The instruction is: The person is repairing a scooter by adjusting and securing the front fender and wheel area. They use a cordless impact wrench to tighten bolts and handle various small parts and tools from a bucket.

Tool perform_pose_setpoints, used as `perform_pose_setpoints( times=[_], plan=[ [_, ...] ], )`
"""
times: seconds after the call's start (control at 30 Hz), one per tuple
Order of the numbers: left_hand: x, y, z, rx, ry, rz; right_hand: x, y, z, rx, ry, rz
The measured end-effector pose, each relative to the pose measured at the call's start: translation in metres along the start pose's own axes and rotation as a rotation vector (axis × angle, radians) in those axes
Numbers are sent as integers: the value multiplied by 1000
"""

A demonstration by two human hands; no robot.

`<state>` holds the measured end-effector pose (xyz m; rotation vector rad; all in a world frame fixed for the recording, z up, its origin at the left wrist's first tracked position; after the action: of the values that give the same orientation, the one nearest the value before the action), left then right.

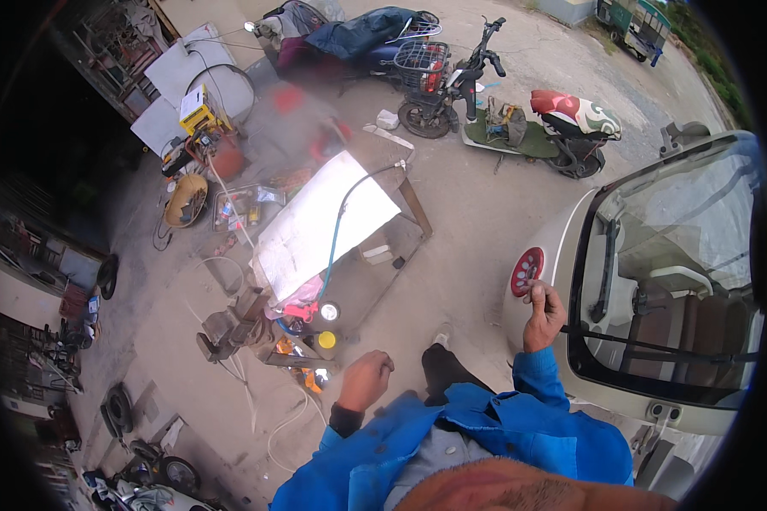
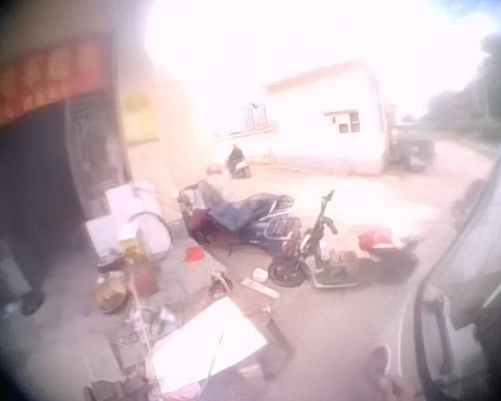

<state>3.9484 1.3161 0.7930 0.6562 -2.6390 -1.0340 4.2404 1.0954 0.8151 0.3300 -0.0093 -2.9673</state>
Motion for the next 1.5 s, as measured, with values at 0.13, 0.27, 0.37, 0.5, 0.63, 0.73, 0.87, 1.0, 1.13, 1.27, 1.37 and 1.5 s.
perform_pose_setpoints(
  times=[0.13,0.27,0.37,0.5,0.63,0.73,0.87,1.0,1.13,1.27,1.37,1.5],
  plan=[
    [-70,0,-33,134,119,-19,-100,-69,2,-117,55,89],
    [-129,8,-32,36,190,2,-187,-136,12,-222,85,157],
    [-181,15,-29,24,297,-15,-239,-172,12,-324,60,168],
    [-264,18,-32,49,300,-36,-308,-197,-1,-262,31,179],
    [-357,9,-34,69,260,68,-382,-197,-14,-77,218,195],
    [-440,5,-35,119,53,54,-437,-187,-16,-15,219,129],
    [-535,24,-56,71,-4,90,-499,-160,-37,130,156,63],
    [-603,18,-46,110,7,28,-547,-170,-63,280,118,94],
    [-658,-2,-32,126,139,-38,-607,-225,-81,151,-44,302],
    [-724,-19,-32,170,261,-192,-687,-304,-93,113,-11,606],
    [-749,-19,-43,254,282,-284,-744,-365,-85,123,14,778],
    [-778,-19,-39,306,378,-377,-787,-459,-101,193,230,1026]
  ],
)
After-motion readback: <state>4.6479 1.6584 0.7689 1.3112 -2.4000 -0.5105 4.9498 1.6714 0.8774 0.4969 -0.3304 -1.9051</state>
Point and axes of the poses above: each hand's wrist, its own x-axis away from the middle knuckle, its own y-axis out of the back of the hand, z = x × y, the point moved 1 cm from there along -x, towards the middle knuckle, and after that the axes turned 4 degrees about x, right-handed, at the moved point
